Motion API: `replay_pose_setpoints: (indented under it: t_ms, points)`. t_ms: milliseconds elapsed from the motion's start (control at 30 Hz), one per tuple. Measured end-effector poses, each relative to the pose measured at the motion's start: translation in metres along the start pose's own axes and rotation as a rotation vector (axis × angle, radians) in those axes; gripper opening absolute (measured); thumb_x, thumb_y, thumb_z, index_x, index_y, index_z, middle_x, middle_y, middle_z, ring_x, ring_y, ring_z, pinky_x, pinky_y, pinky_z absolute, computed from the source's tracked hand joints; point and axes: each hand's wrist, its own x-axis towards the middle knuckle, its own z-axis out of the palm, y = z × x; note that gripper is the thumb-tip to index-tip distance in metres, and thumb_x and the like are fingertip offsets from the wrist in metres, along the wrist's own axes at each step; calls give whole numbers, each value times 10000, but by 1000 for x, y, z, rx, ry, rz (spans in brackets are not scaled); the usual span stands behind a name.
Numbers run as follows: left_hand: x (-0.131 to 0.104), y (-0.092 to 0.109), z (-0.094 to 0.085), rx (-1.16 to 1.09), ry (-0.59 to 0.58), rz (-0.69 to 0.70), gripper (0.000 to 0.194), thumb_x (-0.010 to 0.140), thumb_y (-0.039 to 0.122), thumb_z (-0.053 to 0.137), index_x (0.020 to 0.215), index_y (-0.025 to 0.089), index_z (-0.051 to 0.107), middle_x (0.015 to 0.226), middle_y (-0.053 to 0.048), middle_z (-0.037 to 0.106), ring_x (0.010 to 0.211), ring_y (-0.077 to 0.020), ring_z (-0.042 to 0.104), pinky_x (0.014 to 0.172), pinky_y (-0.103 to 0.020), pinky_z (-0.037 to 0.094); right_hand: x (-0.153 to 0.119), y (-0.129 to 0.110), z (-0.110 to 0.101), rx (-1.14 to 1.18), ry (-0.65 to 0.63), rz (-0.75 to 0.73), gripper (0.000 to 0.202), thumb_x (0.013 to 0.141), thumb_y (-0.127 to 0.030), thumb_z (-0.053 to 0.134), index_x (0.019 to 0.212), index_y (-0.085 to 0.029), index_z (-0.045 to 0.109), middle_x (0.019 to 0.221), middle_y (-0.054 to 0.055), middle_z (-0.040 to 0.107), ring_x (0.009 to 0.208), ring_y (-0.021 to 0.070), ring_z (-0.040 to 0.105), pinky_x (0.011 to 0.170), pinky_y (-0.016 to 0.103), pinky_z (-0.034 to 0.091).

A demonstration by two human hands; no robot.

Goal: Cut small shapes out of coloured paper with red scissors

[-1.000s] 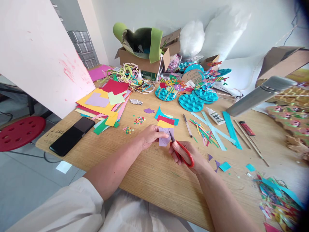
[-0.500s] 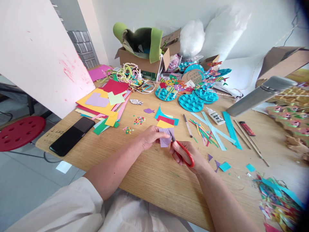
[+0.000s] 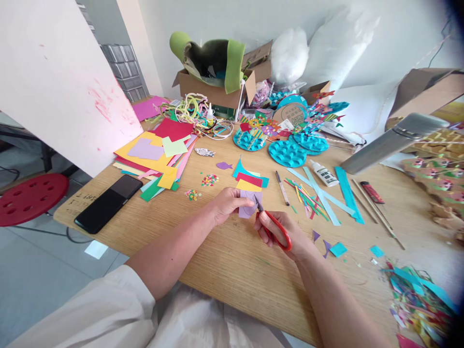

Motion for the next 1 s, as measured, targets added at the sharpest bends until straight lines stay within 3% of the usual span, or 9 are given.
replay_pose_setpoints:
  t_ms: [433,1000]
  points:
    - [1,1,-2,67,-14,6,251,546,252,751,745,108,699,717,-34,669,625,-106,575,643,-242,413,-1,-1,-2,-42,-2,23,558,694,-710,650,670,-154,609,438,-12,525,368,89,435,389,219,260]
    - [2,-2,2,-71,-40,-32,229,577,224,762,749,100,674,648,-42,655,572,-102,570,561,-227,387,2,4,-1,6,53,0,518,693,-670,680,636,-159,612,416,-12,519,345,93,421,374,223,267]
